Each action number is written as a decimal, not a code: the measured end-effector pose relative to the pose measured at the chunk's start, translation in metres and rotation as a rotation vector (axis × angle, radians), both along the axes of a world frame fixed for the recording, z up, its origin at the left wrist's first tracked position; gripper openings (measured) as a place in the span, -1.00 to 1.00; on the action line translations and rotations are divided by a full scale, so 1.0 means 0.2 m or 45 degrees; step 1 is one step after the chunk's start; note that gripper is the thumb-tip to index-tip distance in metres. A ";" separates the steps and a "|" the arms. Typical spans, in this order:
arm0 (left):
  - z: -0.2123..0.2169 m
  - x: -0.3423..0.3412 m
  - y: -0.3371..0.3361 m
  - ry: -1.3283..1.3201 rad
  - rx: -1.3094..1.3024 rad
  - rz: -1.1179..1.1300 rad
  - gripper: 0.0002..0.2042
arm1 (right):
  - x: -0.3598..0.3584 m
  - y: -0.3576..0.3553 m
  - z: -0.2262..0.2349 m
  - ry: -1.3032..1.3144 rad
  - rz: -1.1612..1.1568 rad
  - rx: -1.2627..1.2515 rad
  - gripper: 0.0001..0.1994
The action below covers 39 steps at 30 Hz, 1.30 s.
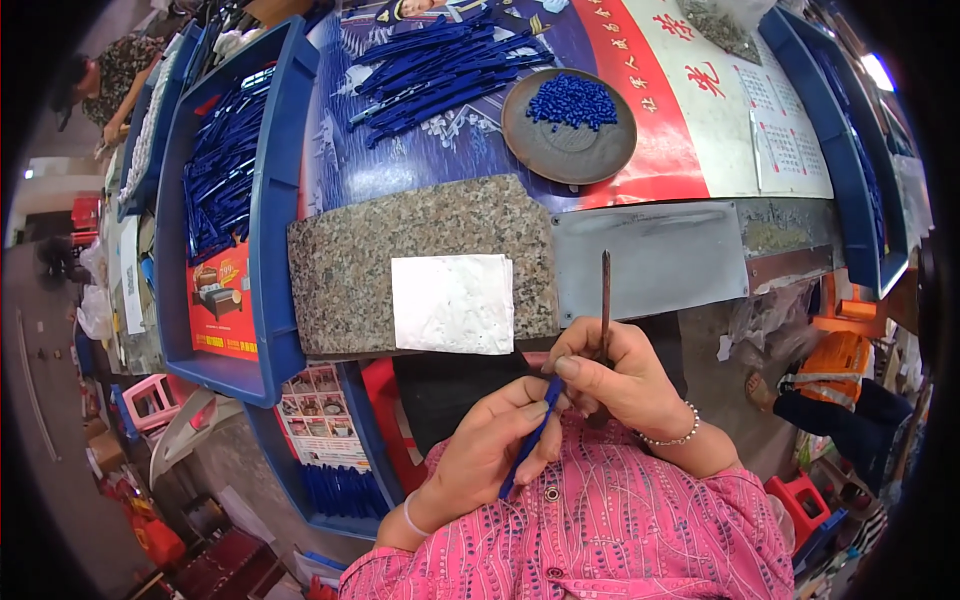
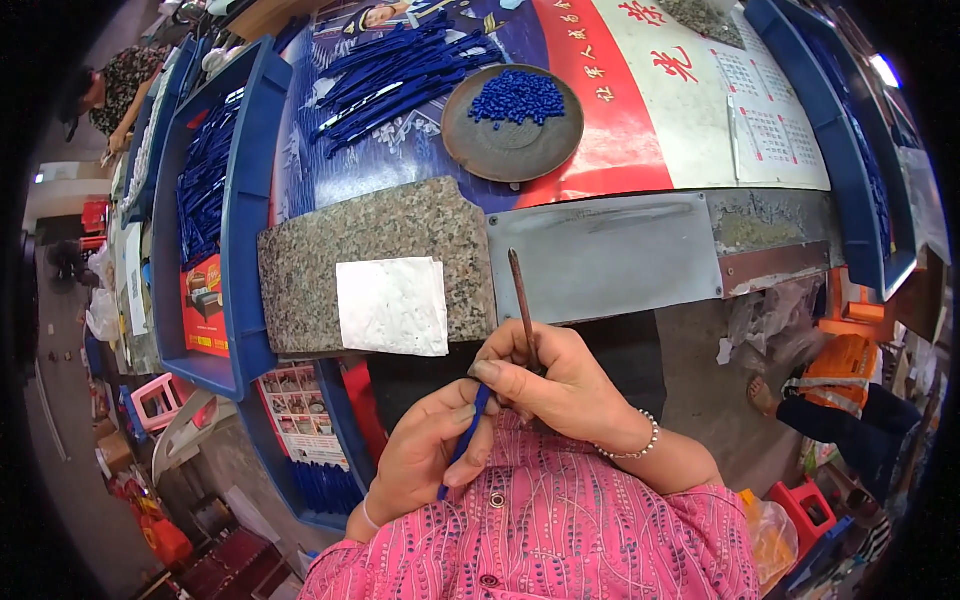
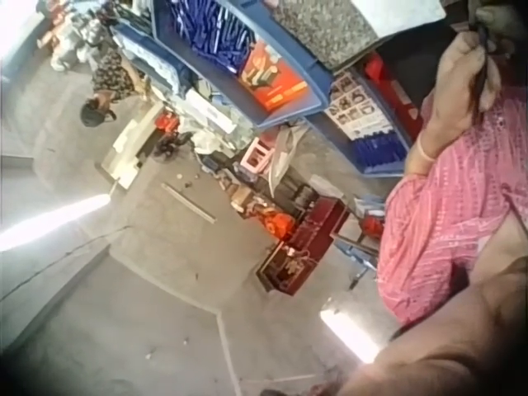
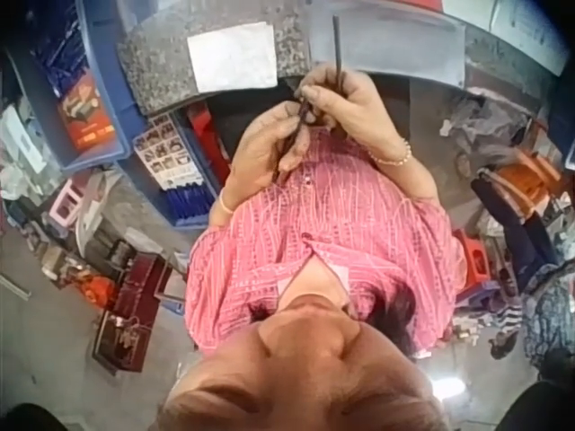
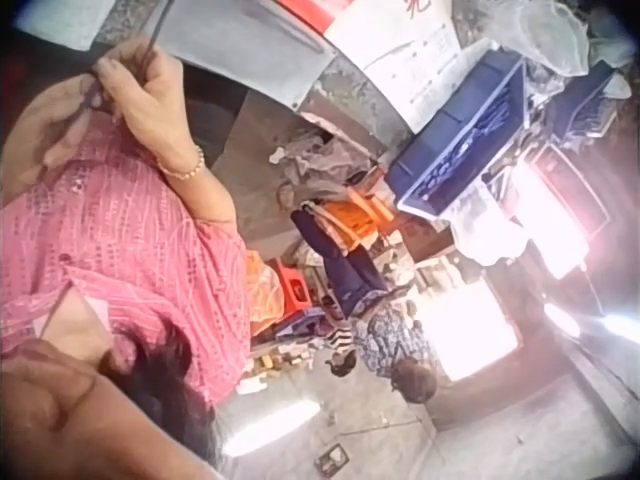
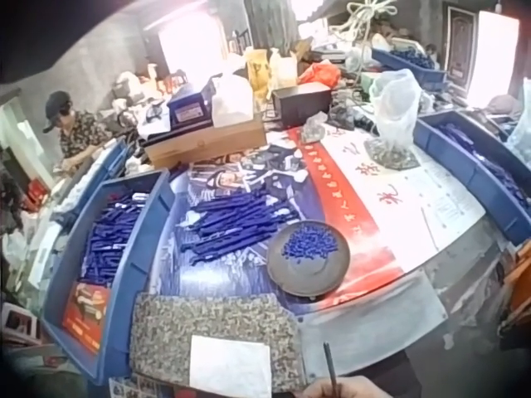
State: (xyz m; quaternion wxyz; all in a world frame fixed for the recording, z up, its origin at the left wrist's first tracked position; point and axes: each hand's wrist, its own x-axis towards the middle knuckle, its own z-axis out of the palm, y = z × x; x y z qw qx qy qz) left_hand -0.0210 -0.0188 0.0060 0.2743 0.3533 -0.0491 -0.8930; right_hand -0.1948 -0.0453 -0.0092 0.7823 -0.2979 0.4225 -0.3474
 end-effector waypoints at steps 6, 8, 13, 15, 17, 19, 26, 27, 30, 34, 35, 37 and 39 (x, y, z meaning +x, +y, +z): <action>0.03 -0.01 0.02 -0.291 -0.247 -0.037 -0.84 | -0.01 0.00 0.00 0.047 -0.015 -0.002 -0.87; 0.04 -0.02 0.02 -0.344 -0.283 -0.045 -0.83 | -0.02 0.00 -0.01 0.031 -0.018 0.003 -0.87; 0.04 -0.02 0.02 -0.380 -0.385 -0.102 -0.84 | -0.02 0.01 -0.02 0.019 -0.040 0.019 -0.86; 0.04 -0.02 0.02 -0.383 -0.393 -0.109 -0.84 | -0.02 0.01 -0.03 0.021 -0.044 0.040 -0.86; 0.04 -0.02 0.02 -0.381 -0.402 -0.119 -0.84 | -0.01 0.01 -0.03 0.019 -0.046 0.040 -0.86; 0.04 -0.02 0.01 -0.369 -0.385 -0.110 -0.84 | -0.01 0.00 -0.03 0.017 -0.049 0.041 -0.86; 0.01 0.00 0.00 -0.218 -0.264 -0.061 -0.84 | -0.01 0.00 -0.03 0.010 -0.039 0.053 -0.83; 0.01 0.01 -0.01 -0.127 -0.172 -0.058 -0.82 | -0.01 0.00 -0.03 -0.005 -0.036 0.047 -0.82; -0.01 0.01 -0.02 0.020 -0.003 -0.034 -0.80 | 0.00 0.00 -0.04 -0.052 -0.041 0.048 -0.79; -0.02 0.01 -0.03 0.181 0.195 0.035 -0.80 | 0.00 0.00 -0.05 -0.057 -0.035 0.057 -0.77; -0.02 0.01 -0.03 0.179 0.197 0.030 -0.80 | 0.00 0.00 -0.05 -0.067 -0.029 0.054 -0.77; -0.02 0.01 -0.04 0.215 0.274 0.039 -0.81 | 0.00 0.00 -0.05 -0.077 -0.028 0.052 -0.76; -0.04 0.01 -0.03 0.286 0.295 0.048 -0.81 | -0.01 0.00 -0.06 -0.110 -0.038 0.051 -0.77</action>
